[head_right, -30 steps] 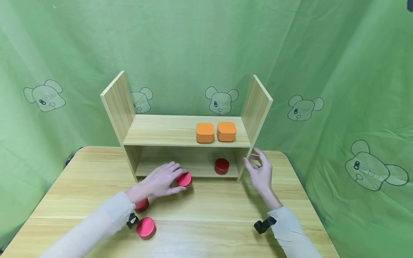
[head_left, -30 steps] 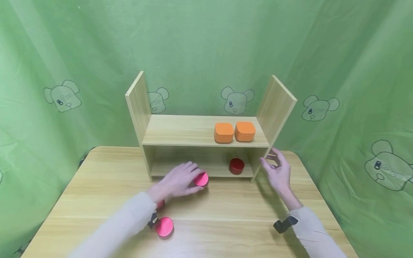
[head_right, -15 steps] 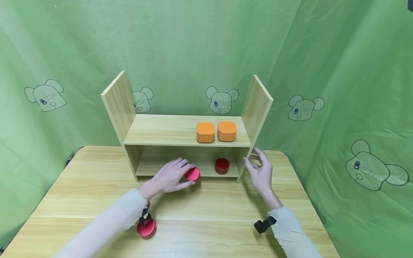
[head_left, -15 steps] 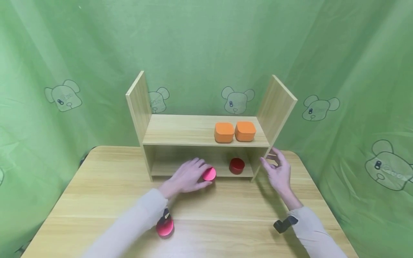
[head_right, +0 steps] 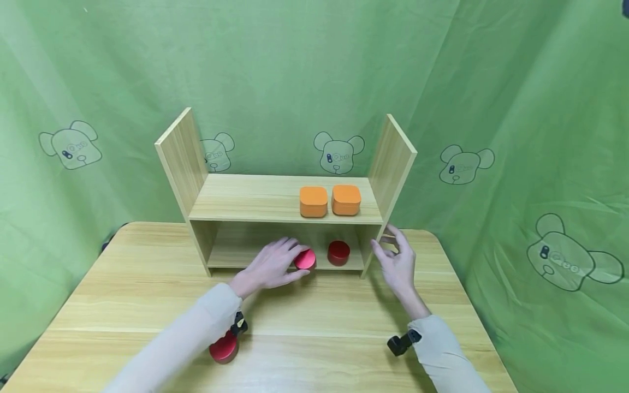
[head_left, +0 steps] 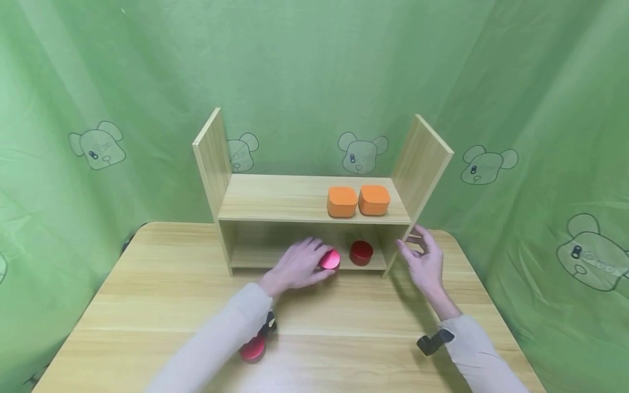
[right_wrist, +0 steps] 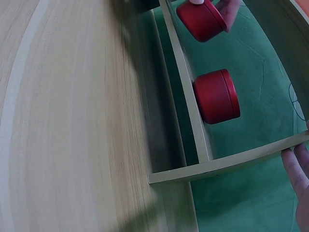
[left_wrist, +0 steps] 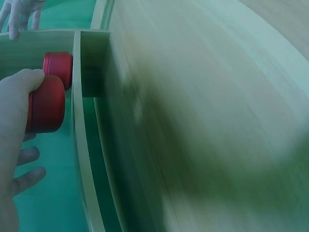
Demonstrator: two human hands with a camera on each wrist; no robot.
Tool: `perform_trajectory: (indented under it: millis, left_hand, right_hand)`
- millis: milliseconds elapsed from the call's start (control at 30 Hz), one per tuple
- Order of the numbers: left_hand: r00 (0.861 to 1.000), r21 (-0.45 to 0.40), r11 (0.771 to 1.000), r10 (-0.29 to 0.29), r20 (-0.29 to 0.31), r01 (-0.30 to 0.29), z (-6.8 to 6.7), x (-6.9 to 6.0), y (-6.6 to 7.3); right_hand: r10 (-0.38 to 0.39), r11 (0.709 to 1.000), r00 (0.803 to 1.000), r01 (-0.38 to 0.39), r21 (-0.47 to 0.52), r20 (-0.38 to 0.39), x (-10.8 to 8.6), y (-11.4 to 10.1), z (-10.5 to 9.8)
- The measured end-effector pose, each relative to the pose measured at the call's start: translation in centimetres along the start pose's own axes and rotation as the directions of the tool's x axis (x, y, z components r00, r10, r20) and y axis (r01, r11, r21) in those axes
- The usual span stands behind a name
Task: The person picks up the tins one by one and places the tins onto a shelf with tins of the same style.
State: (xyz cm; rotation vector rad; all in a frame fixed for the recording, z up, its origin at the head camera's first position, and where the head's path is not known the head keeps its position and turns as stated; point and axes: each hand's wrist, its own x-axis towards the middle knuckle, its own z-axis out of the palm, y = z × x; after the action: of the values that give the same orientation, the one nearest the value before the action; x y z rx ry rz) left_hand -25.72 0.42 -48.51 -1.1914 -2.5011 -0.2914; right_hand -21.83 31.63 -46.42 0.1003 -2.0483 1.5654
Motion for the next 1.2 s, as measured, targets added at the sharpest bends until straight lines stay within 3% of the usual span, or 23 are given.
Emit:
perform_trajectory:
  millis: [433, 1000, 1200]
  left_hand:
    - [0.998, -0.012, 0.998, -0.056, 0.007, 0.056, 0.9, 1.6, 0.5]
    - [0.996, 0.009, 0.996, -0.085, 0.033, 0.085, 2.1, 1.9, 0.4]
    - [0.993, -0.026, 0.994, -0.105, 0.053, 0.106, 2.2, 2.0, 0.4]
  right_hand:
    - [0.003, 1.000, 1.000, -0.003, 0.001, 0.006, -0.1, 0.0, 0.0]
    - [0.002, 1.000, 1.000, -0.002, 0.009, -0.005, 0.0, -0.1, 0.0]
    - [-0.005, 1.000, 1.000, 0.005, 0.015, -0.005, 0.1, -0.1, 0.0]
